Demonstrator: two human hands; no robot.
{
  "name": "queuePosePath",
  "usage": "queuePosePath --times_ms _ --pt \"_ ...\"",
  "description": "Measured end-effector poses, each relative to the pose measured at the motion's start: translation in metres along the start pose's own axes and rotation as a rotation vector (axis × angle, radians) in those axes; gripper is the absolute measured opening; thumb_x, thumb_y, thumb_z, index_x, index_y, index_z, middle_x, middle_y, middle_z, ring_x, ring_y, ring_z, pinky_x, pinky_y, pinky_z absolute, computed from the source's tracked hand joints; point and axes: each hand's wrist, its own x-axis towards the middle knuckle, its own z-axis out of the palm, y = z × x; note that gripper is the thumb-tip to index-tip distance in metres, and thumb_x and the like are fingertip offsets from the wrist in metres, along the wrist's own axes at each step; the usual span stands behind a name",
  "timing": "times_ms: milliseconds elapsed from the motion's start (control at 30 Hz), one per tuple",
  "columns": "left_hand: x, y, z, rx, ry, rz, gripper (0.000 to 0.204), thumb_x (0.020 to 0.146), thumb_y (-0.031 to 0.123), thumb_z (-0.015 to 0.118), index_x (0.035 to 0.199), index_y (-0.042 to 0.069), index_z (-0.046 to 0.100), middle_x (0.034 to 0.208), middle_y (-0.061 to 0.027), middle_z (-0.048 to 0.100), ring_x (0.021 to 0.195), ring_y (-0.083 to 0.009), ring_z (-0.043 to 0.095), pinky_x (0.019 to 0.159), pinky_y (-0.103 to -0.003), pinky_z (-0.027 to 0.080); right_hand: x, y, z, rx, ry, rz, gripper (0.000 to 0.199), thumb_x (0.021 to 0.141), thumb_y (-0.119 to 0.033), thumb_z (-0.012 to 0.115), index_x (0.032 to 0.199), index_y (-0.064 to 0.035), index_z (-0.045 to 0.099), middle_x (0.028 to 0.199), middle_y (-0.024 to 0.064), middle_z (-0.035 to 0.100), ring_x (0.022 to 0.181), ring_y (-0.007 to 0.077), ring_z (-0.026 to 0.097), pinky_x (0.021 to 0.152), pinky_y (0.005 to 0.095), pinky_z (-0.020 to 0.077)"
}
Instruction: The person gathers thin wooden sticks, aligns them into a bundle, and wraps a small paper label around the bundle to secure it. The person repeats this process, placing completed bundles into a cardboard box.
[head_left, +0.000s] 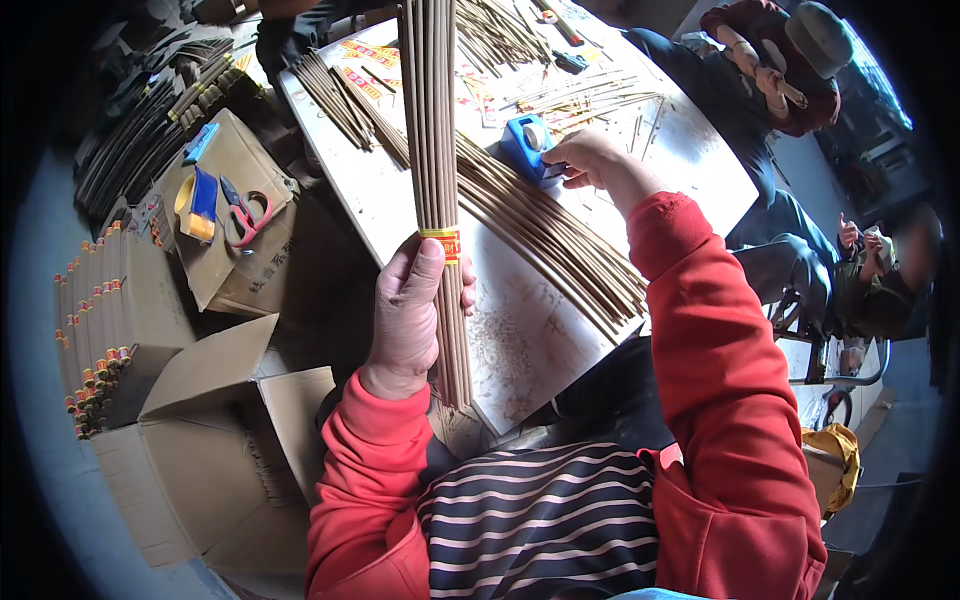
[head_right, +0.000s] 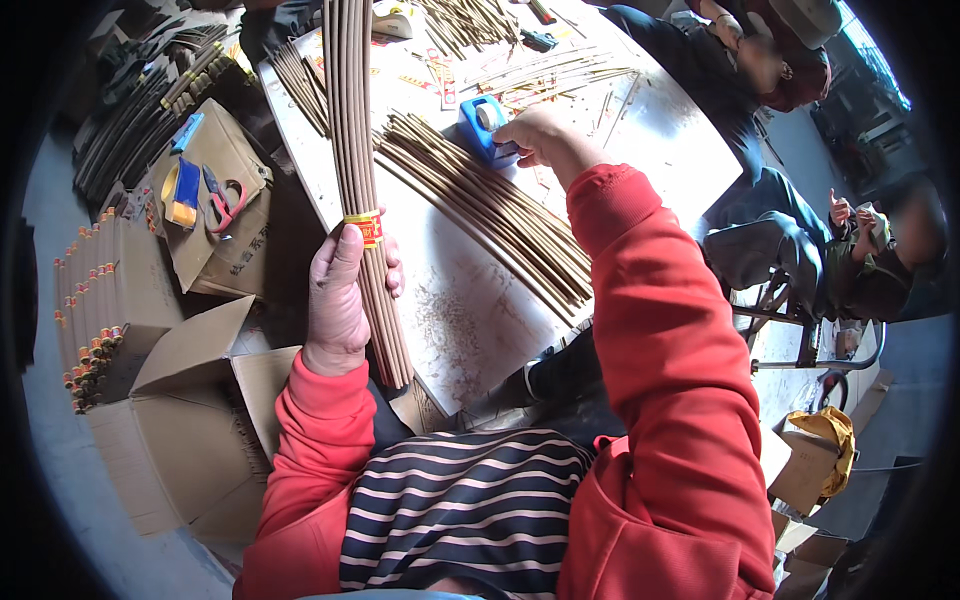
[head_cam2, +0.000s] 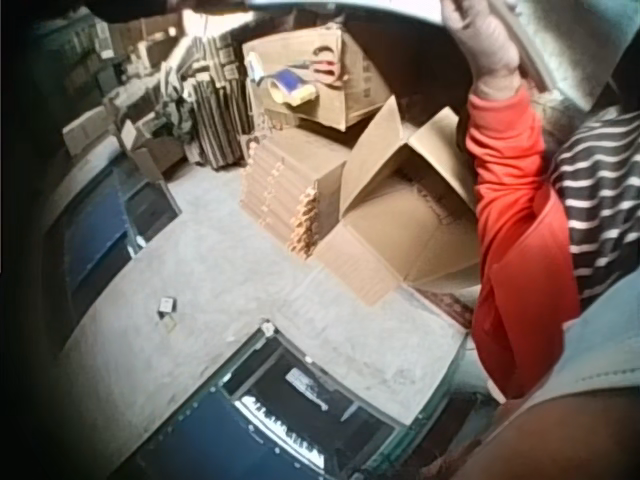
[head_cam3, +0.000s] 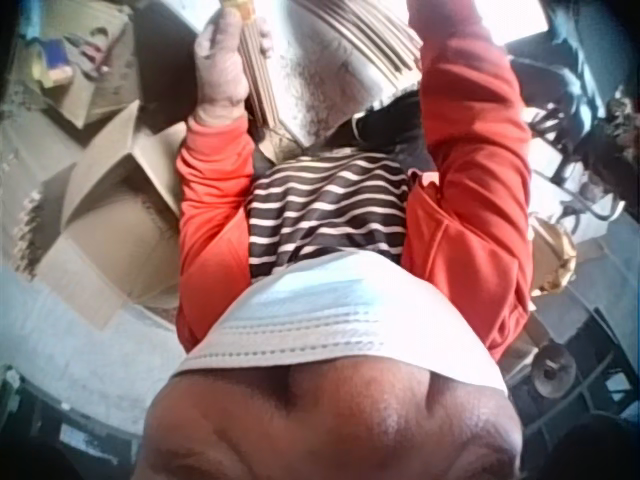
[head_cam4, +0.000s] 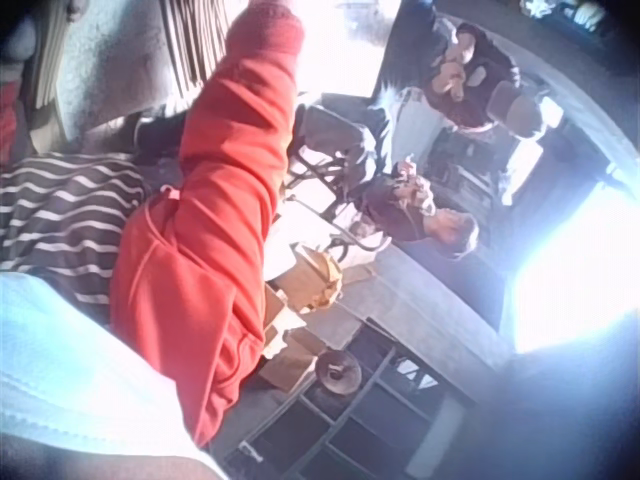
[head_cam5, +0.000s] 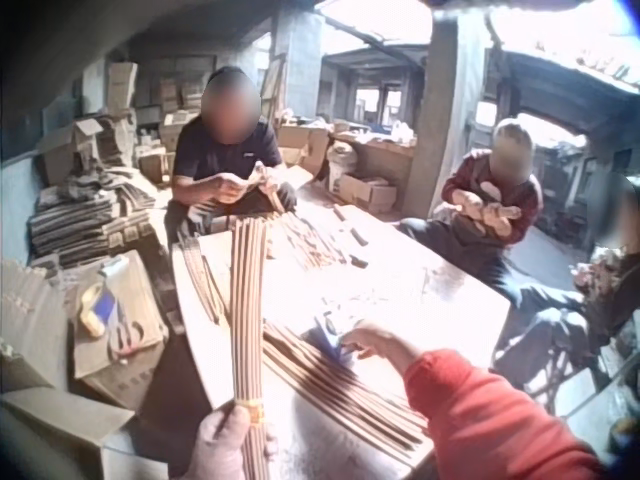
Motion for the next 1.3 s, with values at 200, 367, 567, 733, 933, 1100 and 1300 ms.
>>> queuePosePath --times_ms 200,367,567,733,933,1100,1300 --pt "-0.004 -0.001 0.002 -0.032 -0.007 -0.017 0.030 0.091 0.033 0.054 0.100 0.004 0.054 0.075 -0.0041 0.057 0.061 -0.0101 0.054 0.056 -0.023 0.047 0.009 0.011 -0.001 0.236 0.015 0.040 0.020 0.081 -0.014 0.064 0.098 -0.0044 0.059 0.091 0.0074 0.057 0.086 0.0202 0.056 0.077 0.0387 0.0471" --pt "-0.003 -0.005 0.001 -0.055 -0.003 -0.037 0.029 0.091 0.033 0.053 0.099 0.005 0.053 0.074 -0.0040 0.056 0.060 -0.0101 0.055 0.055 -0.023 0.047 0.003 0.027 -0.006 0.400 -0.024 -0.061 0.023 0.079 -0.014 0.063 0.099 -0.0030 0.057 0.096 0.0100 0.058 0.088 0.0209 0.056 0.084 0.0350 0.0420" --pt "-0.004 -0.007 0.003 -0.029 -0.027 -0.024 0.031 0.091 0.034 0.053 0.101 0.005 0.053 0.074 -0.0038 0.056 0.059 -0.0095 0.054 0.053 -0.022 0.047 0.010 0.045 -0.001 0.378 0.002 -0.061 0.016 0.081 -0.016 0.058 0.091 -0.0043 0.060 0.094 0.0083 0.061 0.091 0.0169 0.056 0.083 0.0277 0.0439" --pt "-0.004 -0.007 0.000 -0.029 -0.026 -0.014 0.031 0.091 0.035 0.053 0.101 0.005 0.052 0.074 -0.0040 0.056 0.059 -0.0096 0.054 0.053 -0.022 0.046 0.010 0.048 0.004 0.331 0.043 -0.027 0.013 0.080 -0.015 0.058 0.088 -0.0055 0.059 0.090 0.0071 0.060 0.090 0.0168 0.056 0.082 0.0295 0.0457" --pt "-0.005 -0.005 -0.001 -0.033 -0.012 -0.028 0.031 0.091 0.034 0.054 0.102 0.005 0.052 0.074 -0.0041 0.056 0.059 -0.0096 0.054 0.052 -0.021 0.046 0.004 0.043 0.008 0.407 0.028 0.075 0.015 0.078 -0.015 0.060 0.087 -0.0042 0.056 0.083 0.0075 0.055 0.080 0.0200 0.058 0.071 0.0373 0.0527" --pt "-0.006 -0.004 -0.002 -0.046 -0.024 -0.030 0.031 0.091 0.034 0.054 0.102 0.005 0.052 0.074 -0.0044 0.055 0.059 -0.0097 0.053 0.053 -0.021 0.046 0.011 0.044 0.005 0.499 0.000 0.156 0.014 0.078 -0.011 0.058 0.088 -0.0012 0.054 0.083 0.0099 0.054 0.074 0.0217 0.060 0.069 0.0380 0.0548" --pt "-0.009 -0.003 -0.004 -0.073 -0.036 -0.028 0.034 0.090 0.034 0.055 0.106 0.004 0.052 0.074 -0.0048 0.056 0.059 -0.0095 0.053 0.054 -0.021 0.047 -0.015 0.037 -0.001 0.120 0.149 -0.122 0.013 0.080 -0.012 0.057 0.085 0.0000 0.057 0.078 0.0086 0.058 0.070 0.0174 0.058 0.064 0.0309 0.0509"
